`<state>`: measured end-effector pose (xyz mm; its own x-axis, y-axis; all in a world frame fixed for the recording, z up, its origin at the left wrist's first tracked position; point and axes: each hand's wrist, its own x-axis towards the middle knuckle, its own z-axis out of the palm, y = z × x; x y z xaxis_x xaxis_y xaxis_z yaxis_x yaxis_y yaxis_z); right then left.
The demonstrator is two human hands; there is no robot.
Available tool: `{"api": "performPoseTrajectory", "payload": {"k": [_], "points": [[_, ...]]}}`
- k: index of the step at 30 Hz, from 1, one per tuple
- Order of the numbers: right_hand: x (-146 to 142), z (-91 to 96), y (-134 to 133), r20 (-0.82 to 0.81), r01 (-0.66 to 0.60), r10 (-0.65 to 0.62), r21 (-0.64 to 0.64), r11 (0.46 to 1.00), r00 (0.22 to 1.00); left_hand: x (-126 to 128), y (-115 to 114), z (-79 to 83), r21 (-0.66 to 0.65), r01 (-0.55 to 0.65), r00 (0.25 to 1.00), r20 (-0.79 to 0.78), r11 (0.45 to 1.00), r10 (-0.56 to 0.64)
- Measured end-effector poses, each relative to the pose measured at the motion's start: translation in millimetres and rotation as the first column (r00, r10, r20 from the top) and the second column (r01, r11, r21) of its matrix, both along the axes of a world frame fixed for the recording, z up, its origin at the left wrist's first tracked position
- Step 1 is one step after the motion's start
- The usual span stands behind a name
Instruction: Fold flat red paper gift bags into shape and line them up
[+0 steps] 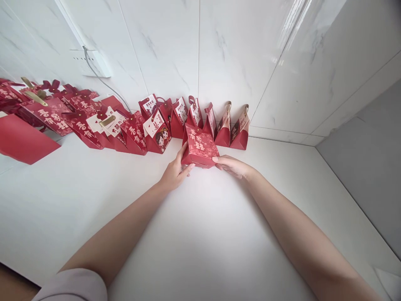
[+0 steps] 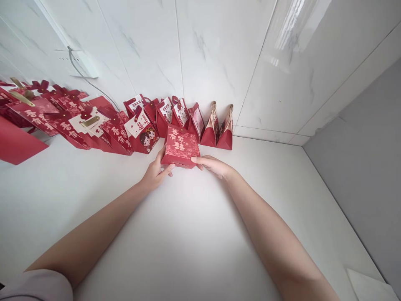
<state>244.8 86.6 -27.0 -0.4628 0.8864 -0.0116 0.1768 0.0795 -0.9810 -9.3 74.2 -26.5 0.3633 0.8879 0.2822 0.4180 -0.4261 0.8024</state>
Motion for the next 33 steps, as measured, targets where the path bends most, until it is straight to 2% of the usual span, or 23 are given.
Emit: {"api": "performPoseTrajectory", "payload": {"k": [3,7,11,13,20,23,25,27,28,31,33], "points": [[1,-1.4,0,-0.041,-0.056,0.054,-0.063,0.996,0.998,-1,2,-1.4,0.017,0.008,1.000,-0.021,1.000,-0.007],[-2,-1.6,-3,-0.092,-0.033,0.028,-0.058,0.998,0.995,-4,6,-5.7,0.029,0.026,0.999,-0.030,0.999,-0.025],[-11,-4.1,-7,-0.165,-0.051,0.041,-0.059,0.997,0.985,-5,13,-9.5,0.182,0.060,0.998,-0.004,0.981,-0.060],[-14,-6.6,-7,-0.180,-0.048,0.039,-0.045,0.998,0.983,-4,14,-9.4,0.209,0.041,0.999,0.001,0.977,-0.042],[-10,-10.6,-4,-0.147,-0.034,0.036,0.017,0.999,0.988,0,8,-6.5,0.163,0.025,1.000,0.014,0.986,-0.028],[-13,-13.0,-4,-0.117,-0.019,0.031,0.104,0.994,0.993,4,9,-9.0,0.033,0.053,0.980,0.188,0.998,-0.058],[-20,-15.7,-6,-0.097,0.119,-0.101,0.207,0.971,0.990,5,11,-10.0,-0.149,0.104,0.914,0.404,0.983,-0.036],[-31,-17.1,-10,-0.108,0.298,-0.278,0.341,0.891,0.954,5,15,-8.9,-0.306,0.175,0.798,0.600,0.936,0.047],[-36,-16.8,-13,-0.119,0.344,-0.325,0.408,0.846,0.938,5,17,-7.5,-0.351,0.205,0.734,0.673,0.914,0.094],[-48,-12.5,-26,-0.094,0.281,-0.279,0.576,0.767,0.956,2,22,-0.3,-0.432,0.279,0.555,0.801,0.858,0.222],[-51,-9.0,-33,-0.043,0.224,-0.258,0.646,0.730,0.965,0,23,5.0,-0.510,0.331,0.506,0.806,0.794,0.307]]}}
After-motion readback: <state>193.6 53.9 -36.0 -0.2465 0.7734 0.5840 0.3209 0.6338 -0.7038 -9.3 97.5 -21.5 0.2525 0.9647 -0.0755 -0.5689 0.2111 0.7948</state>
